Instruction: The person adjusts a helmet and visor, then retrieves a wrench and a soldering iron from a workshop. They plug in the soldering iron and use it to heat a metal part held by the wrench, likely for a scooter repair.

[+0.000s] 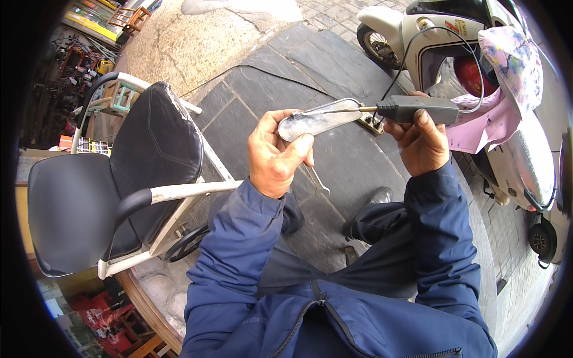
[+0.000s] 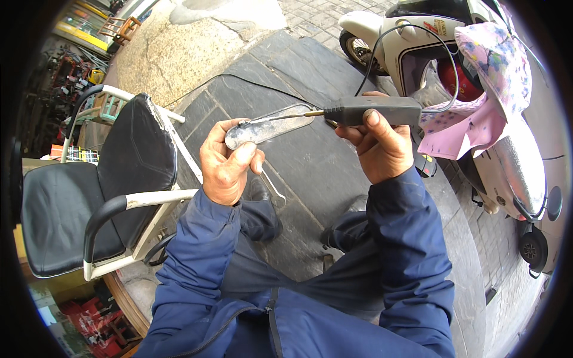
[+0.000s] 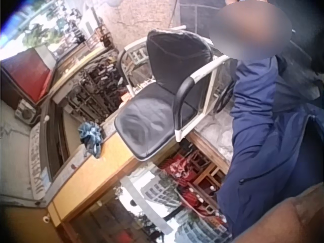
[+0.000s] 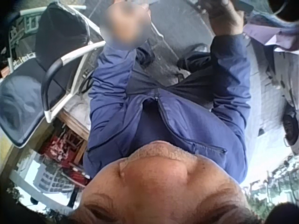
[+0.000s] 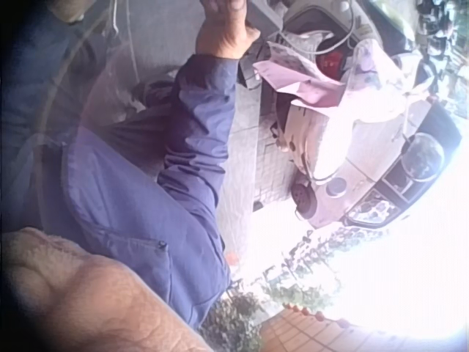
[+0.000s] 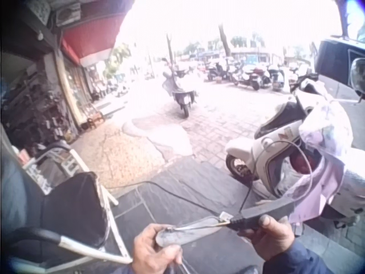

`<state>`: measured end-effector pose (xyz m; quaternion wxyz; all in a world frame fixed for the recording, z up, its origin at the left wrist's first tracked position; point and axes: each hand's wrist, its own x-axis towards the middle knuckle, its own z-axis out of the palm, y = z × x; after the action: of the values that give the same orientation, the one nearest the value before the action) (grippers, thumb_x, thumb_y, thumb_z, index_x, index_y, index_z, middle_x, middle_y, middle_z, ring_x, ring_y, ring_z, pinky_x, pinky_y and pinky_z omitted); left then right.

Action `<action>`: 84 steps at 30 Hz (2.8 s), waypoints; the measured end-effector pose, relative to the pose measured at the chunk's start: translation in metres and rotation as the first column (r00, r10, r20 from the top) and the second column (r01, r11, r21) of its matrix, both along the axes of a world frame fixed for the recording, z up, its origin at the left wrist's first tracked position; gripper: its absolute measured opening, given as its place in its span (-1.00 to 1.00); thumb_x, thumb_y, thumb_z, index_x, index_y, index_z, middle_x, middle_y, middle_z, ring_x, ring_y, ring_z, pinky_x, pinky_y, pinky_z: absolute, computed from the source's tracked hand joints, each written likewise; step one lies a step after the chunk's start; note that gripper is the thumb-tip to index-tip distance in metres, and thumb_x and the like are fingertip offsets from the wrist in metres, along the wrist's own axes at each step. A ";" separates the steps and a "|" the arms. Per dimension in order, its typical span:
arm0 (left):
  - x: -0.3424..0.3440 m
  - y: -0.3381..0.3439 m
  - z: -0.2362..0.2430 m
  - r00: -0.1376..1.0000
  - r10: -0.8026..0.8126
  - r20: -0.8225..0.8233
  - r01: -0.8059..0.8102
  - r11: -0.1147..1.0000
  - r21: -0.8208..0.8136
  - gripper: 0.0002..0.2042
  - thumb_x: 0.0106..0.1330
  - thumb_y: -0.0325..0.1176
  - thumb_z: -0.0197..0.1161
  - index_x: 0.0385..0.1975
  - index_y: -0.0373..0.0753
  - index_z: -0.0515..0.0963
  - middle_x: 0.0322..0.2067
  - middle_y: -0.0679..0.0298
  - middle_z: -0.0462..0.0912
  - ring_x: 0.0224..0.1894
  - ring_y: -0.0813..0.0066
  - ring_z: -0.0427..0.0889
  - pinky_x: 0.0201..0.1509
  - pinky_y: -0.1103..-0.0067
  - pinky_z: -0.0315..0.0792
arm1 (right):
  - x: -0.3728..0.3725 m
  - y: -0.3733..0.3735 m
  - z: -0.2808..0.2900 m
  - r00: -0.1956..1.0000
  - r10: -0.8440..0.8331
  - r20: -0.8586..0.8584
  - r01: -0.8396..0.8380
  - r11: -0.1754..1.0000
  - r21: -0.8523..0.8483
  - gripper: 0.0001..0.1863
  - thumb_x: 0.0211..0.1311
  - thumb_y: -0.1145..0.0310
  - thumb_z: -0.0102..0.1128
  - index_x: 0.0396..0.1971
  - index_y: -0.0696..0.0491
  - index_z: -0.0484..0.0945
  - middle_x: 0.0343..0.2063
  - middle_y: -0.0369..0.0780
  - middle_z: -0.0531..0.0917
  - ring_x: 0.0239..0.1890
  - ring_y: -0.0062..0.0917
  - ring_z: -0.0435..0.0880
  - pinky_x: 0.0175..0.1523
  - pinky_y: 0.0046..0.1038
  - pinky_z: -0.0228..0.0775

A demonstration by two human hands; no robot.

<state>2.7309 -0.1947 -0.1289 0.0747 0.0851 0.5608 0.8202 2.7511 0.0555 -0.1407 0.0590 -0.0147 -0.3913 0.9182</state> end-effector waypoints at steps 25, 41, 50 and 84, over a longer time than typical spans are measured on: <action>-0.001 -0.001 -0.003 1.000 0.003 -0.031 -0.001 0.999 0.049 -0.66 0.12 -0.59 0.22 -0.08 -0.37 0.38 -0.36 0.11 0.60 -0.58 0.52 0.50 -0.44 0.55 0.43 | 0.002 0.000 -0.001 0.999 0.004 -0.032 -0.004 1.000 0.011 -0.49 0.12 0.41 0.27 0.05 0.20 0.30 -0.14 -0.01 0.57 -0.11 -0.19 0.65 -0.05 -0.25 0.62; -0.001 0.000 -0.001 1.000 0.014 -0.026 -0.013 0.999 0.044 -0.64 0.11 -0.57 0.23 -0.08 -0.39 0.35 -0.39 0.10 0.59 -0.60 0.52 0.51 -0.44 0.54 0.45 | 0.003 0.000 0.002 0.998 0.005 -0.061 -0.004 1.000 0.017 -0.45 0.10 0.38 0.30 0.05 0.20 0.28 -0.14 -0.02 0.55 -0.12 -0.21 0.64 -0.05 -0.26 0.62; -0.001 0.000 -0.002 1.000 0.004 -0.022 -0.003 0.998 0.059 -0.65 0.11 -0.58 0.21 -0.07 -0.38 0.36 -0.36 0.09 0.61 -0.60 0.52 0.51 -0.44 0.55 0.44 | 0.002 -0.003 0.003 0.998 0.020 -0.053 -0.017 0.998 0.059 -0.44 0.08 0.35 0.32 0.04 0.21 0.29 -0.16 -0.03 0.54 -0.13 -0.24 0.65 -0.06 -0.30 0.63; 0.000 0.000 -0.002 0.998 0.008 -0.059 -0.005 0.998 0.056 -0.64 0.13 -0.57 0.21 -0.05 -0.36 0.35 -0.36 0.10 0.59 -0.60 0.51 0.50 -0.44 0.54 0.44 | 0.003 0.000 -0.001 0.995 0.018 -0.095 -0.018 1.000 -0.006 -0.50 0.14 0.42 0.24 0.08 0.15 0.30 -0.09 -0.03 0.54 -0.07 -0.19 0.62 -0.02 -0.21 0.61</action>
<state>2.7304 -0.1948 -0.1314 0.0530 0.1094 0.5401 0.8328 2.7539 0.0559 -0.1421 0.0693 0.0325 -0.3848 0.9198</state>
